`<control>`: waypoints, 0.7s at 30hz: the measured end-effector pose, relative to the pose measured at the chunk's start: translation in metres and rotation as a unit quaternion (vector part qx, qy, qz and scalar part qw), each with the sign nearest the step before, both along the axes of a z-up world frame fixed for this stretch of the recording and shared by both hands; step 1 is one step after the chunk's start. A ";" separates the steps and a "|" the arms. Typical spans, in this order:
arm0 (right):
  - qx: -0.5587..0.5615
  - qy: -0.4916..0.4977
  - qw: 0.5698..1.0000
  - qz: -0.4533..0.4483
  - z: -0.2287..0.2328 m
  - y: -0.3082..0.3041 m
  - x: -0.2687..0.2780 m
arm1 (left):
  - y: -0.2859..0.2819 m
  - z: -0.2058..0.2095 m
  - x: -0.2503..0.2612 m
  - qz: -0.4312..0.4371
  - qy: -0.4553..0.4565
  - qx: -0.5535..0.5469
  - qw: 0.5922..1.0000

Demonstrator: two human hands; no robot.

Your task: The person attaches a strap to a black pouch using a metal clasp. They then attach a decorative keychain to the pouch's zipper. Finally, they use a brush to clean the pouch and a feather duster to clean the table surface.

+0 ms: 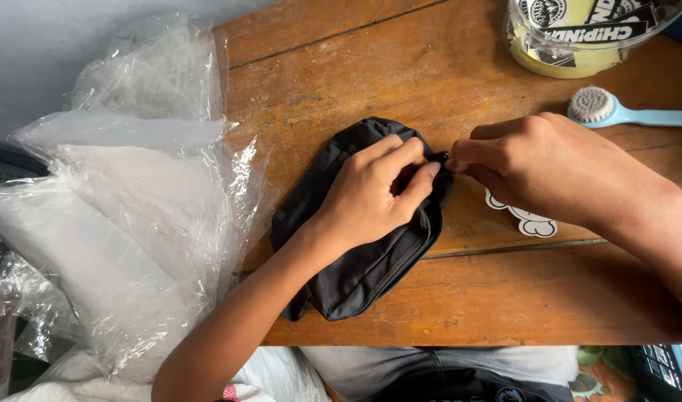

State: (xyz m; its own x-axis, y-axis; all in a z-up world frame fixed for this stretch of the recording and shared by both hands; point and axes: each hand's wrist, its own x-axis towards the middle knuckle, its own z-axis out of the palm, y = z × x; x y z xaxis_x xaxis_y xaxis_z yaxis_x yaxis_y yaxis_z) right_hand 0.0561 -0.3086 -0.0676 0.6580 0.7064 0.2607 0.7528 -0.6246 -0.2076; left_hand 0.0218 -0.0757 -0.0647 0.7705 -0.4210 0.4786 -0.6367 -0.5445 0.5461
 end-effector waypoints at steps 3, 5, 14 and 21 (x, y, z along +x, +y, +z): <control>0.013 0.013 1.000 -0.002 0.000 0.000 0.001 | -0.003 0.003 0.007 -0.039 0.063 0.046 0.996; -0.012 0.025 0.999 -0.015 -0.001 -0.001 0.001 | -0.006 0.002 0.012 -0.025 0.082 0.085 0.993; -0.010 0.089 0.994 -0.057 0.021 -0.009 0.005 | -0.025 0.020 0.013 0.070 0.182 0.228 0.954; 0.088 0.148 0.985 0.008 0.020 -0.010 0.010 | -0.032 0.022 0.014 0.085 0.175 0.268 0.944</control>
